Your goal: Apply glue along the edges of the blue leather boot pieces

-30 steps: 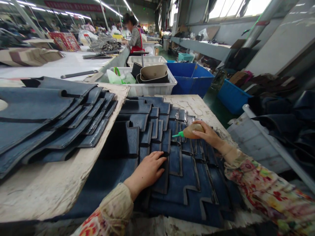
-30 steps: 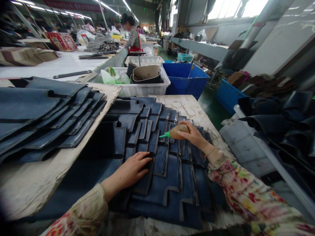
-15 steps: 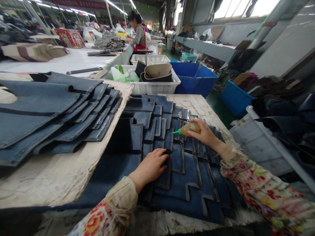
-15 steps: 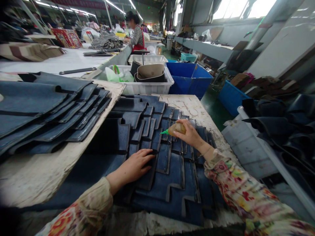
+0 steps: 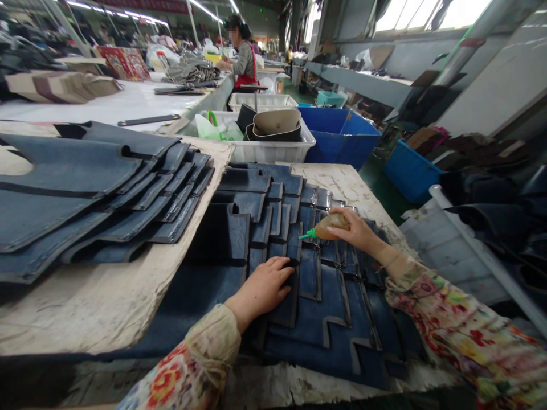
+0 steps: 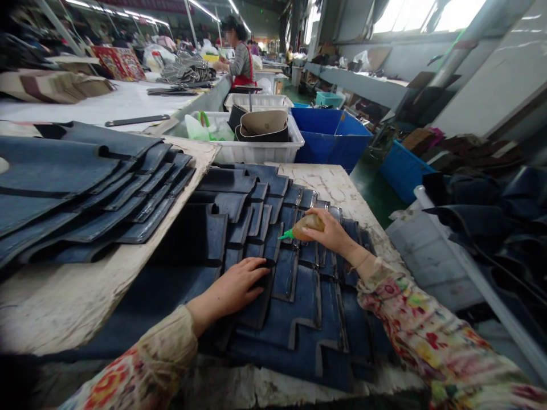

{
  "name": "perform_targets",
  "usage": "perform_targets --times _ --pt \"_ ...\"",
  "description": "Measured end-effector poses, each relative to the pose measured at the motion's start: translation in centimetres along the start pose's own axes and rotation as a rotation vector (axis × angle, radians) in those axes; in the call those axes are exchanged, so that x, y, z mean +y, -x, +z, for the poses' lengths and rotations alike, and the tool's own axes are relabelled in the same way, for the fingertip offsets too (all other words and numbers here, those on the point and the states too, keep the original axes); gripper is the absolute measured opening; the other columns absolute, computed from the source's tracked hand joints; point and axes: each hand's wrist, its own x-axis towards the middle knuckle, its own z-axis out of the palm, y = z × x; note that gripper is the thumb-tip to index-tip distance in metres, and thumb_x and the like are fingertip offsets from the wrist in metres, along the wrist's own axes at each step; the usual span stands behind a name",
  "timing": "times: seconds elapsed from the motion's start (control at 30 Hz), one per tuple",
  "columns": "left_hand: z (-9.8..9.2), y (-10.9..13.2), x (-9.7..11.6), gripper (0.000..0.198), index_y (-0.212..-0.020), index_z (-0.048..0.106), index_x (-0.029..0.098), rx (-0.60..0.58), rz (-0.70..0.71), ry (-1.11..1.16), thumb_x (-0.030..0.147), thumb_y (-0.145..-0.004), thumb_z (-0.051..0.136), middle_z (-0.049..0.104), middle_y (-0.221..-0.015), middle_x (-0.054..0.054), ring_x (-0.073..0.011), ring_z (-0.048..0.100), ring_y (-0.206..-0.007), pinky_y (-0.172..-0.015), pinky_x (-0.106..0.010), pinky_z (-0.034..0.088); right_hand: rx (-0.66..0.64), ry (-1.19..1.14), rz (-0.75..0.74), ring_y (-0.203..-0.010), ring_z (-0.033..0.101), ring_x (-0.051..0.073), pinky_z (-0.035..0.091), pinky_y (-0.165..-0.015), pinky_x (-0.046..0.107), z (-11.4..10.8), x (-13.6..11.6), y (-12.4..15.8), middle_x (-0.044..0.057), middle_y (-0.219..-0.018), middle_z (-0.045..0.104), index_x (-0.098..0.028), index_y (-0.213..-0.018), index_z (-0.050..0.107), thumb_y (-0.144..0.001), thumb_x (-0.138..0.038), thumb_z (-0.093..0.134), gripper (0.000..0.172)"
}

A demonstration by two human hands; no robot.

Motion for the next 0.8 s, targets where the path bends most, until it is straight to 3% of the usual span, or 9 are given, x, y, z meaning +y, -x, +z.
perform_targets --times 0.2,0.47,0.7,0.8 --pt "0.1 0.0 0.0 0.04 -0.122 0.055 0.019 0.004 0.002 -0.021 0.028 -0.083 0.054 0.045 -0.137 -0.008 -0.0238 0.04 -0.127 -0.108 -0.039 0.035 0.113 0.008 0.063 -0.107 0.053 0.027 0.042 -0.094 0.046 0.6 0.7 -0.9 0.008 -0.113 0.056 -0.023 -0.111 0.051 -0.073 -0.044 0.062 0.045" --pt "0.0 0.0 0.0 0.042 -0.123 0.054 0.018 0.008 0.011 -0.007 0.027 -0.082 0.055 0.045 -0.138 -0.009 -0.0243 0.039 -0.128 -0.107 -0.039 0.035 -0.123 -0.157 0.159 -0.094 0.059 0.024 0.049 -0.085 0.039 -0.1 -1.1 1.7 0.005 -0.104 0.06 -0.022 -0.109 0.053 -0.074 -0.045 0.06 0.042" --pt "-1.0 -0.1 -0.2 0.034 -0.119 0.057 0.018 0.096 -0.068 -0.036 0.026 -0.087 0.047 0.053 -0.13 -0.005 -0.0202 0.048 -0.119 -0.105 -0.035 0.038 0.02 -0.144 0.133 -0.103 0.055 0.025 0.044 -0.094 0.043 0.3 -1.0 2.2 0.007 -0.11 0.057 -0.021 -0.109 0.052 -0.073 -0.044 0.062 0.044" --pt "-1.1 0.0 -0.7 0.034 -0.117 0.059 0.017 0.151 -0.17 -0.102 0.026 -0.085 0.05 0.053 -0.13 -0.006 -0.0229 0.047 -0.12 -0.104 -0.039 0.039 -0.061 -0.164 0.118 -0.099 0.057 0.024 0.047 -0.09 0.04 0.1 -1.6 3.0 0.007 -0.109 0.057 -0.021 -0.11 0.052 -0.073 -0.042 0.063 0.044"
